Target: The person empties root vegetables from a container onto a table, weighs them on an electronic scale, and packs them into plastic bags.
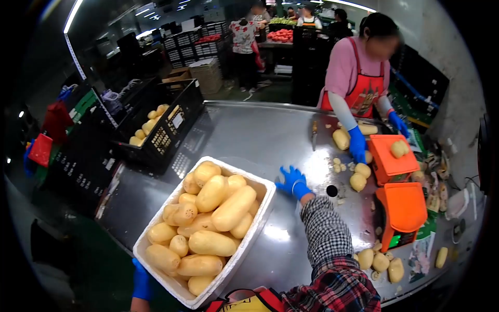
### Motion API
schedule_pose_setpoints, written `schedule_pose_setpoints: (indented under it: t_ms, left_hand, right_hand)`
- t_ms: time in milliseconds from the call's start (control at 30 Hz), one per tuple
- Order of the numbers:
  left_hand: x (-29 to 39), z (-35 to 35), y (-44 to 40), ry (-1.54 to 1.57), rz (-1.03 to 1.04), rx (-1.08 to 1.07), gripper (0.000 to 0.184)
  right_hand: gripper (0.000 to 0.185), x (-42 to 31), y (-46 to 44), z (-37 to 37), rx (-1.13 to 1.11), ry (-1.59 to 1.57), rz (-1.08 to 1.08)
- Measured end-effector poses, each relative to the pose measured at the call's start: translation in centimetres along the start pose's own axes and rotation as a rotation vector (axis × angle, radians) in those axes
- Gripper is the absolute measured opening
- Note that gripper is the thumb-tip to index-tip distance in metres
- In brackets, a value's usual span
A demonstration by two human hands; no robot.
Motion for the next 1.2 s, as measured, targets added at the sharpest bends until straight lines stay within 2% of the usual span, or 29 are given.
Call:
schedule_pose_setpoints:
  t_ms: [33,67,100,167,200,233,300,400,500,533,567,600,667,700,800,833,900,933,967,1067,1100,1200]
  left_hand:
    - [3.9,-4.3,-0.2,-0.733,-0.107,0.327,0.058]
    - [1.8,-7.9,-4.0,-1.335,-0.157,0.329,0.043]
    - [-3.4,-12.0,-7.4,-1.262,0.040,0.511,0.046]
    - [-4.6,-14.3,-12.1,-1.087,0.378,0.731,0.059]
    - [-3.1,-11.6,-12.5,-1.313,0.257,0.610,0.068]
    - [1.3,-9.1,-12.9,-1.546,0.144,0.485,0.077]
    - [3.0,-5.5,-15.0,-1.615,0.096,0.330,0.081]
    - [4.0,-3.1,-18.0,-1.663,0.065,0.093,0.083]
    - [0.5,-2.4,-21.8,-1.633,0.085,-0.084,0.085]
    - [-0.2,-3.2,-23.5,-1.630,0.100,-0.124,0.086]
    - [-1.9,-3.2,-25.0,-1.634,0.109,-0.117,0.092]
    - [-2.2,-2.5,-24.5,-1.584,0.121,-0.114,0.094]
    - [0.4,-3.5,-22.4,-1.524,0.124,-0.098,0.099]
    - [0.6,-3.8,-22.1,-1.572,0.064,0.004,0.104]
    - [2.4,-2.3,-21.2,-1.557,-0.012,-0.120,0.108]
    - [-1.0,-3.2,-23.7,-1.437,0.154,-0.311,0.106]
    - [-5.1,-4.9,-27.2,-1.091,0.200,-0.342,0.102]
    - [-3.3,-4.4,-26.0,-0.926,0.217,-0.353,0.101]
    - [-1.5,-4.6,-23.9,-1.305,0.273,-0.136,0.092]
    - [-3.5,-5.6,-25.8,-1.558,0.366,-0.123,0.085]
    - [0.6,-3.1,-22.4,-1.572,0.221,-0.082,0.082]
    - [3.7,-0.4,-21.6,-1.586,0.501,-0.045,0.059]
  right_hand:
    - [0.088,-0.5,2.3,2.6,-0.054,0.057,-0.050]
    - [0.088,0.7,4.0,3.7,-0.107,0.156,-0.100]
    - [0.088,2.2,4.8,3.6,-0.093,0.141,-0.071]
    - [0.090,1.9,5.8,4.6,-0.062,0.056,-0.033]
    - [0.089,2.1,6.5,4.6,-0.095,0.102,-0.012]
    - [0.089,0.9,6.9,5.0,-0.124,0.127,0.006]
    - [0.089,0.6,8.3,4.8,-0.182,0.187,0.031]
    - [0.088,-0.5,9.0,3.9,-0.046,0.091,0.084]
    - [0.089,-1.0,9.8,4.3,-0.209,0.126,0.071]
    - [0.088,-1.0,9.6,5.2,-0.260,0.128,0.057]
    - [0.085,0.4,9.5,5.6,-0.120,0.125,-0.038]
    - [0.084,1.9,9.4,5.7,-0.094,0.076,-0.076]
    - [0.083,2.6,10.1,7.1,-0.057,-0.064,-0.156]
    - [0.080,0.5,11.6,6.0,-0.156,-0.014,-0.057]
    - [0.080,-0.9,14.6,6.2,-0.110,0.001,-0.062]
    - [0.080,-0.9,16.1,6.3,-0.065,-0.111,-0.106]
    - [0.081,-3.4,19.6,5.2,-0.017,-0.228,-0.095]
    - [0.081,-4.4,21.2,5.0,0.015,-0.279,-0.075]
    - [0.081,-5.2,22.6,5.0,0.013,-0.272,-0.063]
    - [0.081,-6.4,25.4,5.0,0.006,-0.244,-0.036]
    - [0.081,-6.4,26.1,5.2,0.001,-0.227,-0.029]
    - [0.079,-6.2,27.2,6.3,-0.018,-0.181,-0.007]
Point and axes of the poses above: each hand's wrist, its own y-axis away from the middle knuckle, its own z-axis out of the palm, x = y × z, the point moved 3 cm from there along -y, towards the middle knuckle, and after that the axes turned 11 degrees about -y, right-handed, at the moved point
